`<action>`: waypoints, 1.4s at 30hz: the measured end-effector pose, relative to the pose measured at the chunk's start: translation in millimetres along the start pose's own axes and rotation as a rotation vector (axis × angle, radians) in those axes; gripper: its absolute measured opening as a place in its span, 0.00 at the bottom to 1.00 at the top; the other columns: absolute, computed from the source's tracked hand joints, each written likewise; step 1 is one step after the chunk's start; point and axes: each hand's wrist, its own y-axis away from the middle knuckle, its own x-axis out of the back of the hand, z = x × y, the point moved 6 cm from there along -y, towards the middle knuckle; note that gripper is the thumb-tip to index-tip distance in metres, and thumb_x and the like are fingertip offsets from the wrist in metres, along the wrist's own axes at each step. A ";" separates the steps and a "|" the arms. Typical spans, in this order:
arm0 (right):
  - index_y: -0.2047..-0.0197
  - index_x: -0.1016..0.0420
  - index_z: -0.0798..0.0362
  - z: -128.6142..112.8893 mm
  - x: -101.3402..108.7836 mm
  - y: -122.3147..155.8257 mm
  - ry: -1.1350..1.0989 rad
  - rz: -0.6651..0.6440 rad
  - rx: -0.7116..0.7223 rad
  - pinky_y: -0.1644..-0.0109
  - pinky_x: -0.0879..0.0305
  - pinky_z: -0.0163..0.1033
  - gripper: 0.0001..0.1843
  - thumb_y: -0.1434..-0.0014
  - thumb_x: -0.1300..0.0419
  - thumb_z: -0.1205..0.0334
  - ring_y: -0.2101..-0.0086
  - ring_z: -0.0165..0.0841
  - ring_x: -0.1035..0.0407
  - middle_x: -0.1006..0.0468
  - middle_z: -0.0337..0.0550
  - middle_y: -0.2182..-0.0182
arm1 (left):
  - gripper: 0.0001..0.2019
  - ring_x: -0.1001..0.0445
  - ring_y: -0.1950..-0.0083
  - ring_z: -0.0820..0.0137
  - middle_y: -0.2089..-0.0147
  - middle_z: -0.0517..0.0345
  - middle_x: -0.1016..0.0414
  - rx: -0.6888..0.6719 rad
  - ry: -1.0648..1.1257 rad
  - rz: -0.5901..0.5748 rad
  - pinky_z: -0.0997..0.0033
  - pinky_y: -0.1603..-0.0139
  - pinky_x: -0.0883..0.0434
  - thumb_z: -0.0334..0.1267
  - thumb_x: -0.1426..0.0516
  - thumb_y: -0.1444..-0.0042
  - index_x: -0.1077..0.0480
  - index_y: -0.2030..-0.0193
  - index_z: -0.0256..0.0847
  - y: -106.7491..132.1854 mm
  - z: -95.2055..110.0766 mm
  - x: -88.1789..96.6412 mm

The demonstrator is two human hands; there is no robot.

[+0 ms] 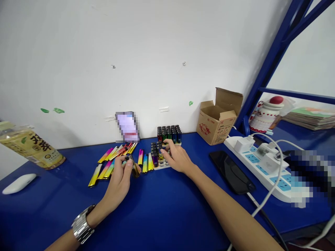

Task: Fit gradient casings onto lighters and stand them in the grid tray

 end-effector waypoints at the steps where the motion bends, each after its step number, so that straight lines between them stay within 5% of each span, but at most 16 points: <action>1: 0.44 0.45 0.54 0.4 -0.5 0.0 -0.003 -0.008 -0.003 0.65 0.37 0.39 0.17 0.33 0.54 0.57 0.70 0.35 0.29 0.23 0.45 0.66 | 0.14 0.27 0.65 0.67 0.66 0.57 0.28 0.009 0.051 0.005 0.65 0.64 0.31 0.51 0.56 0.37 0.45 0.55 0.43 0.1 -0.6 -0.4; 5: 0.44 0.45 0.54 1.6 -1.8 0.0 -0.012 -0.030 -0.009 0.63 0.37 0.39 0.17 0.33 0.54 0.56 0.68 0.36 0.29 0.23 0.45 0.67 | 0.12 0.28 0.65 0.70 0.66 0.61 0.30 -0.014 0.188 -0.014 0.66 0.61 0.31 0.49 0.52 0.38 0.47 0.57 0.44 -0.8 -1.5 -3.1; 10: 0.44 0.44 0.54 -0.1 -2.0 -0.2 0.001 -0.040 0.001 0.64 0.38 0.39 0.17 0.33 0.54 0.56 0.70 0.35 0.29 0.23 0.44 0.68 | 0.14 0.38 0.73 0.74 0.75 0.68 0.42 -0.041 0.100 0.010 0.73 0.71 0.38 0.48 0.45 0.44 0.40 0.58 0.43 -5.0 -4.4 0.5; 16: 0.45 0.42 0.54 -2.1 -2.9 -1.2 0.008 -0.059 0.023 0.64 0.38 0.39 0.17 0.33 0.55 0.55 0.70 0.35 0.29 0.22 0.43 0.69 | 0.15 0.40 0.77 0.76 0.74 0.66 0.38 0.012 0.107 -0.041 0.74 0.74 0.40 0.52 0.49 0.41 0.43 0.69 0.43 -3.8 -5.6 -1.7; 26: 0.44 0.41 0.54 0.2 -4.3 -1.0 0.014 -0.075 -0.003 0.65 0.38 0.38 0.19 0.33 0.54 0.54 0.68 0.36 0.28 0.21 0.44 0.68 | 0.20 0.48 0.77 0.75 0.81 0.67 0.51 -0.023 -0.068 -0.065 0.72 0.75 0.49 0.49 0.49 0.45 0.49 0.82 0.43 -2.0 -10.9 -2.4; 42: 0.45 0.41 0.54 0.4 -4.8 0.2 0.019 -0.074 0.014 0.67 0.40 0.37 0.18 0.33 0.54 0.54 0.70 0.35 0.30 0.23 0.44 0.68 | 0.18 0.49 0.79 0.75 0.81 0.68 0.52 -0.018 -0.174 0.020 0.72 0.77 0.48 0.48 0.53 0.44 0.52 0.80 0.44 -4.4 -11.4 0.7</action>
